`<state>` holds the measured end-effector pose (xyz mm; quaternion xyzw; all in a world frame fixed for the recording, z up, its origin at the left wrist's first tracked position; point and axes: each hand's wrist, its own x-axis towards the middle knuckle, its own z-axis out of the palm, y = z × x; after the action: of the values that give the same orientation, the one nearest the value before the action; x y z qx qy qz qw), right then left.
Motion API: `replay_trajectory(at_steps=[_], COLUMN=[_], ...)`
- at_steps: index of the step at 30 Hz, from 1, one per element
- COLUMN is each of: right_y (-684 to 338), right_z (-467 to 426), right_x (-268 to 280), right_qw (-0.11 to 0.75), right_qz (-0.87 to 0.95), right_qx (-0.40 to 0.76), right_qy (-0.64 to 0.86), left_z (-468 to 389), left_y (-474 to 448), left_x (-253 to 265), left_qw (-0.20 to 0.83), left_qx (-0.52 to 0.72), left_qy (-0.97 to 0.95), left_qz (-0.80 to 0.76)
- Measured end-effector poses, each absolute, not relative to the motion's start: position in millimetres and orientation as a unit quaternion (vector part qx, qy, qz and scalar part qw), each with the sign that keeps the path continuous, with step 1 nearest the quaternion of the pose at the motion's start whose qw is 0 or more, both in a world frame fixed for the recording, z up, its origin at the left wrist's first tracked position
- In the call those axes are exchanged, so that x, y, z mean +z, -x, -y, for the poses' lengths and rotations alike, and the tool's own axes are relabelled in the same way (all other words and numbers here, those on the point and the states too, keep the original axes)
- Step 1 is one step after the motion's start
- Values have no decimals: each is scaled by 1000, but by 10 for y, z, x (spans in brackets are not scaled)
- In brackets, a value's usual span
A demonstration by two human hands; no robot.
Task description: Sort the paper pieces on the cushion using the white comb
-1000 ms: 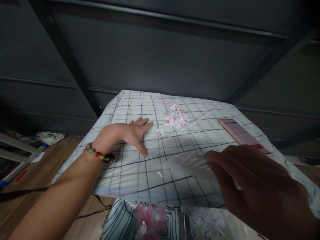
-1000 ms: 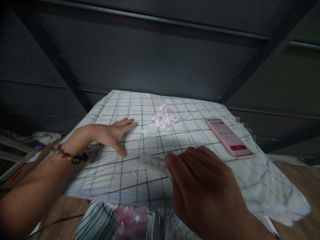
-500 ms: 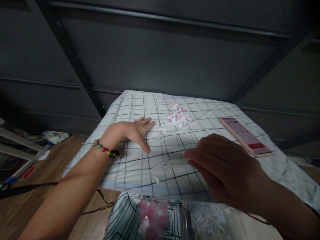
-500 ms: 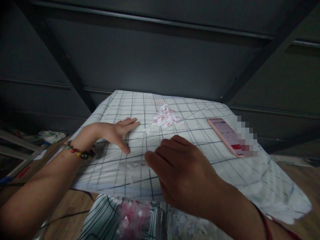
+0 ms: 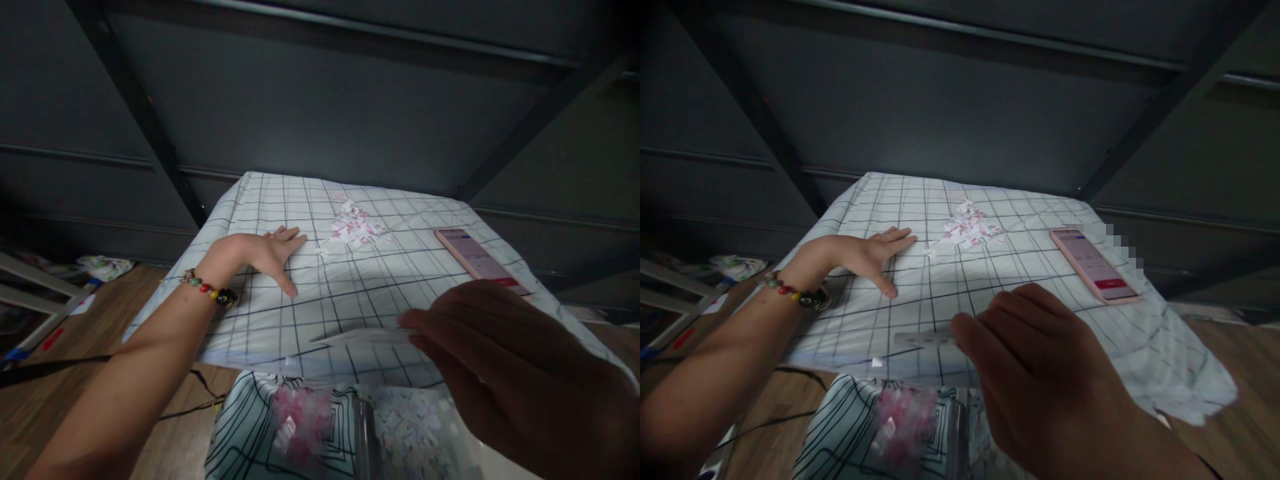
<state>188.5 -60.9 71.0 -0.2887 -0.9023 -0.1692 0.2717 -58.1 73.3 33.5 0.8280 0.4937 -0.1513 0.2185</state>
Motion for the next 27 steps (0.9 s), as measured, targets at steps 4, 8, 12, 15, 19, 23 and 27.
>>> replay_trajectory(at_steps=[4, 8, 12, 15, 19, 23, 27], right_y=[-1757, -1672, -1714, -1811, -1981, -2109, -2127], right_z=[593, 592, 634, 623, 389, -124, -602], right_x=[727, 736, 717, 744, 836, 801, 645], right_qw=[273, 262, 286, 287, 270, 245, 260], right_qz=[916, 934, 919, 916, 902, 875, 872], right_qx=[-132, -116, -190, -211, -239, -274, -297], right_qy=[261, 212, 196, 186, 237, 316, 289], left_z=[-739, -746, -745, -760, -819, -876, -887], left_y=[566, 586, 620, 631, 641, 643, 614], left_x=[336, 310, 290, 279, 228, 151, 107], left_qw=[212, 209, 220, 223, 212, 198, 190], left_qx=[-168, -146, -119, -124, -107, -95, -87], left_qy=[-824, -830, -831, -829, -833, -835, -827], left_qz=[-497, -496, -497, -497, -499, -505, -522])
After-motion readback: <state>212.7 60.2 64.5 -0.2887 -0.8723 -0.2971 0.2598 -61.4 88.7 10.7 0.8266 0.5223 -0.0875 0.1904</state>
